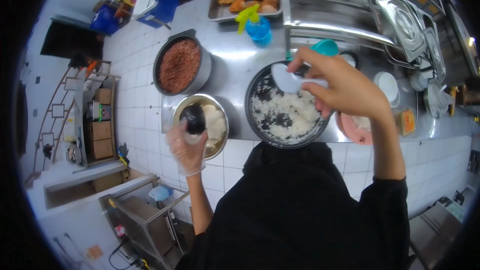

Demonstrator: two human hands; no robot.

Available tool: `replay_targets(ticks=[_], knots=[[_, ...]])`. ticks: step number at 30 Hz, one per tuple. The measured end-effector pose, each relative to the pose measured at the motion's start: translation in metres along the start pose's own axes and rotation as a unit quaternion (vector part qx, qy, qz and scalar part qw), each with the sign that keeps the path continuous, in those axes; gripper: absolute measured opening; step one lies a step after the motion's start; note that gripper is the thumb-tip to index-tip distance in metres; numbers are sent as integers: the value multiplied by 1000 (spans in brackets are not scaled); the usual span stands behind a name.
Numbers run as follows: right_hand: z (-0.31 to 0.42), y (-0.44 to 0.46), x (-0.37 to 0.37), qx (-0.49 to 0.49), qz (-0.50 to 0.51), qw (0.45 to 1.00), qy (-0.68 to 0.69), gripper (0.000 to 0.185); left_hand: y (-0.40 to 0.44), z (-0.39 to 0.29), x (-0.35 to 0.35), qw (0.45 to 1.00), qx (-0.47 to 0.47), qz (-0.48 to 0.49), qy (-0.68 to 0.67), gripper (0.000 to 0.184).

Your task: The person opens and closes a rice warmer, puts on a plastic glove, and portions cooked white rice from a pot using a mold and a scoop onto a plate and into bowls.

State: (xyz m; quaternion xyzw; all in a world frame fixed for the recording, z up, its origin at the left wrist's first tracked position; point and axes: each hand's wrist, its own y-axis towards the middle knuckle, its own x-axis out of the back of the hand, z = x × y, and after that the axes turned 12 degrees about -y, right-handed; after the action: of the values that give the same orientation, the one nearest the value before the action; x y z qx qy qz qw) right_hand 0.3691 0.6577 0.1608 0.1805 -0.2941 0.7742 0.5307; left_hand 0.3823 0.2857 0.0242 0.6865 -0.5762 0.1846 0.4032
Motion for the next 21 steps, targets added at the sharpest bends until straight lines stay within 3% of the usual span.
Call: replay_targets(ticks=[2, 6, 8, 10, 13, 16, 20, 21], knots=[[-14, -14, 6, -25, -21, 998, -56, 31, 13, -33, -3, 968, 93, -39, -228, 57], [-26, -9, -8, -105, -17, 992, -66, 31, 36, -104, -37, 974, -69, 131, -172, 57], [-68, 7, -31, 23, -99, 978, -183, 36, 40, -122, -84, 961, -115, 219, -125, 57], [-88, 25, -47, 78, -133, 951, -268, 38, 39, -121, -132, 950, -54, 303, -56, 58], [-84, 45, -61, -8, -30, 941, -338, 28, 28, -110, -185, 953, -72, 285, 67, 58], [-110, 62, -79, 53, 38, 934, -351, 40, 42, -123, -175, 927, -28, 368, 63, 58], [-132, 87, -51, 49, 252, 942, -217, 44, 54, -113, -176, 893, -24, 447, 44, 56], [-142, 90, -49, 45, 274, 941, -192, 36, 56, -112, -178, 878, -16, 477, 34, 56]])
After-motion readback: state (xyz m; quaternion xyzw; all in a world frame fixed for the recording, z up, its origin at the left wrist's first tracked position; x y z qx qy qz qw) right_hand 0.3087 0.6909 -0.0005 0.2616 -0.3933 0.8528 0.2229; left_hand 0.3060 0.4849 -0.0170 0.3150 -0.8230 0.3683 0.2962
